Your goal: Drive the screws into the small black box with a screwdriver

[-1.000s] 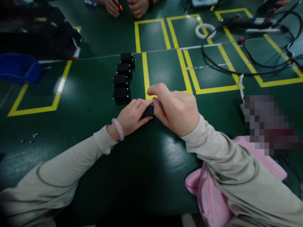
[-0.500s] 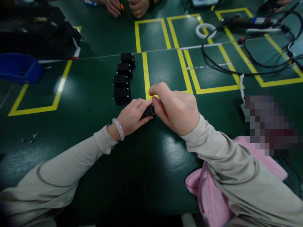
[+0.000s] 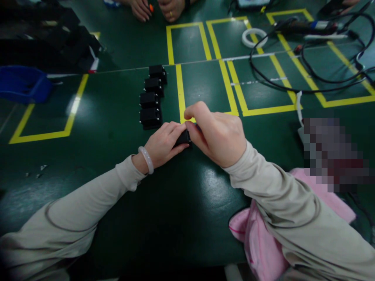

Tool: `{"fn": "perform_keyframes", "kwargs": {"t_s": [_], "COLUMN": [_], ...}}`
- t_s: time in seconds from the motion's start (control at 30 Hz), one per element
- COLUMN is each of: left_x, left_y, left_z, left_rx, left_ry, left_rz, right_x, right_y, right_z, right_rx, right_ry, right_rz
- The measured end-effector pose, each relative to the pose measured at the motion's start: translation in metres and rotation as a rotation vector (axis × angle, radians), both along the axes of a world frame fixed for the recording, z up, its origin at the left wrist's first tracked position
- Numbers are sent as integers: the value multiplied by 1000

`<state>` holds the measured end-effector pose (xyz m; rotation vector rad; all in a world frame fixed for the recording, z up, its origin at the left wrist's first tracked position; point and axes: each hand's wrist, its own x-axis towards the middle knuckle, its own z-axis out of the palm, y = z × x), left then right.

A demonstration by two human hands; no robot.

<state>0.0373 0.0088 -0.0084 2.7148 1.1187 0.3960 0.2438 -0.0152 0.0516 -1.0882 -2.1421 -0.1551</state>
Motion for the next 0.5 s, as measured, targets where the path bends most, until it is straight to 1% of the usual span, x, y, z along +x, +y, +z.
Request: {"fn": "perform_keyframes", "kwargs": {"t_s": [0.1,0.2,0.23,0.3,0.5], "left_x": [0,0,0,0,0], "left_y": [0,0,0,0,0], "left_z": [0,-1,-1,-1,-1], "left_rx": [-6,-7,-6,-3,9], "left_ry": [7,4,2,-1,11], "left_rz": [3,7,7,5,9], "right_x": [1,1,1,1,1], "right_y": [0,0,1,1,0], "right_z": [0,-1,-1,-1,0], "right_rx": [-20,19,66,67,-21], "right_ry": [-18,-27,-14,-8,-20], "right_rz": [-11,-1,17,15,-14]}}
